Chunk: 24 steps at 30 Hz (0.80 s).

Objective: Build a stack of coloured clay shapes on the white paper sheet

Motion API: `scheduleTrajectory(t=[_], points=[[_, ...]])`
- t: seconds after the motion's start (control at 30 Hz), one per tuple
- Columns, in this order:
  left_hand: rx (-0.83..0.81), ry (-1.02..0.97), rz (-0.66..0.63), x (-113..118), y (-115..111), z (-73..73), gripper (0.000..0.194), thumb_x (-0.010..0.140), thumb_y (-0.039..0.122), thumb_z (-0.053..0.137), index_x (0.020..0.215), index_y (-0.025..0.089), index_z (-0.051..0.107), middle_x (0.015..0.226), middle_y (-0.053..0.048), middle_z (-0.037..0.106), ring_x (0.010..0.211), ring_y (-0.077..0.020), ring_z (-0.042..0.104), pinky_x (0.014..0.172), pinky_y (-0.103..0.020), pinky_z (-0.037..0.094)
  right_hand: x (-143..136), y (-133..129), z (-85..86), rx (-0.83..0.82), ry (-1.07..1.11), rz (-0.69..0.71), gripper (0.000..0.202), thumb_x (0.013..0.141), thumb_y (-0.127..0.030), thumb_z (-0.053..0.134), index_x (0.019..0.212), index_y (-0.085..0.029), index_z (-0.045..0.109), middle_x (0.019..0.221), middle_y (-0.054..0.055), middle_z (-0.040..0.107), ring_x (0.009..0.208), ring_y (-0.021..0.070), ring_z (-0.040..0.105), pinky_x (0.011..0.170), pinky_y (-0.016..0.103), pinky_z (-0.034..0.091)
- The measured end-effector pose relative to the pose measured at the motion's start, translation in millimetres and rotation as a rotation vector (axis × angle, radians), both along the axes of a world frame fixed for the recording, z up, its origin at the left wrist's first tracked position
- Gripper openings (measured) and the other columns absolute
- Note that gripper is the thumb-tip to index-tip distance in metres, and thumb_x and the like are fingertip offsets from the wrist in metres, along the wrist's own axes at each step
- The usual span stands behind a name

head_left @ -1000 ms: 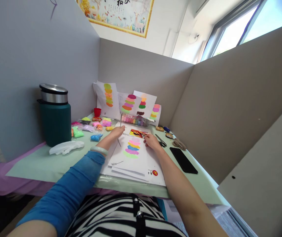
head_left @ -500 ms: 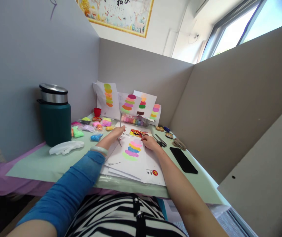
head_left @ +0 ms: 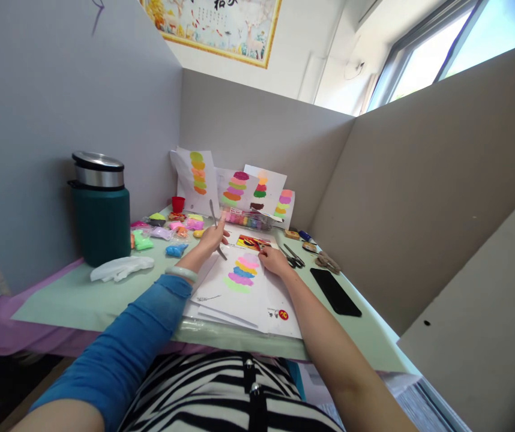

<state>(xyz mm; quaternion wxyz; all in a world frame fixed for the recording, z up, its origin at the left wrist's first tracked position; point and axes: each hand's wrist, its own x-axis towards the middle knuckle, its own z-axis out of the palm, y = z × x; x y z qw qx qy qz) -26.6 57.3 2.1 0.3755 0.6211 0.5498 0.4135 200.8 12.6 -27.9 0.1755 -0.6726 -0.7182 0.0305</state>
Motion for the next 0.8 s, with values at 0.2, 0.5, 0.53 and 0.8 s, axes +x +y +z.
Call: scheduleTrajectory(t=[0.2, 0.5, 0.53, 0.8], points=[[0.0, -0.077, -0.023, 1.7, -13.5, 7.6, 0.056, 0.085, 0.06, 0.028, 0.072, 0.015, 0.059, 0.053, -0.004, 0.055, 0.04, -0.0105, 0.043, 0.039, -0.023, 0.03, -1.9, -2.7, 1.5, 0.001, -0.041, 0.034, 0.025, 0.085, -0.026, 0.044, 0.091, -0.017, 0.066, 0.103, 0.009, 0.066, 0.091, 0.0202, 0.058, 0.067, 0.024, 0.035], [0.209, 0.458, 0.075, 0.6, -6.0, -0.9, 0.035, 0.082, 0.045, 0.047, 0.066, 0.017, 0.06, 0.058, -0.003, 0.061, 0.057, -0.0147, 0.059, 0.055, -0.022, 0.04, -4.9, -6.0, 4.2, -0.01, -0.056, 0.026, 0.024, 0.086, -0.027, 0.044, 0.092, -0.018, 0.066, 0.104, 0.007, 0.066, 0.093, 0.0189, 0.058, 0.068, 0.023, 0.036], [0.223, 0.489, 0.072, 0.3, -6.5, -0.5, 0.035, 0.082, 0.045, 0.046, 0.066, 0.017, 0.06, 0.059, -0.004, 0.062, 0.06, -0.0154, 0.06, 0.057, -0.022, 0.041, -5.0, -5.9, 4.2, -0.012, -0.057, 0.024, 0.024, 0.085, -0.027, 0.045, 0.092, -0.018, 0.066, 0.104, 0.007, 0.066, 0.092, 0.019, 0.058, 0.067, 0.023, 0.036], [0.163, 0.659, 0.04, -1.6, -13.0, 6.9, 0.043, 0.083, 0.05, 0.042, 0.071, 0.016, 0.065, 0.064, -0.009, 0.064, 0.075, -0.021, 0.063, 0.063, -0.025, 0.042, -3.3, -3.1, 1.9, -0.008, -0.069, 0.042, 0.024, 0.085, -0.027, 0.045, 0.093, -0.019, 0.066, 0.104, 0.006, 0.066, 0.093, 0.0185, 0.058, 0.068, 0.023, 0.036]])
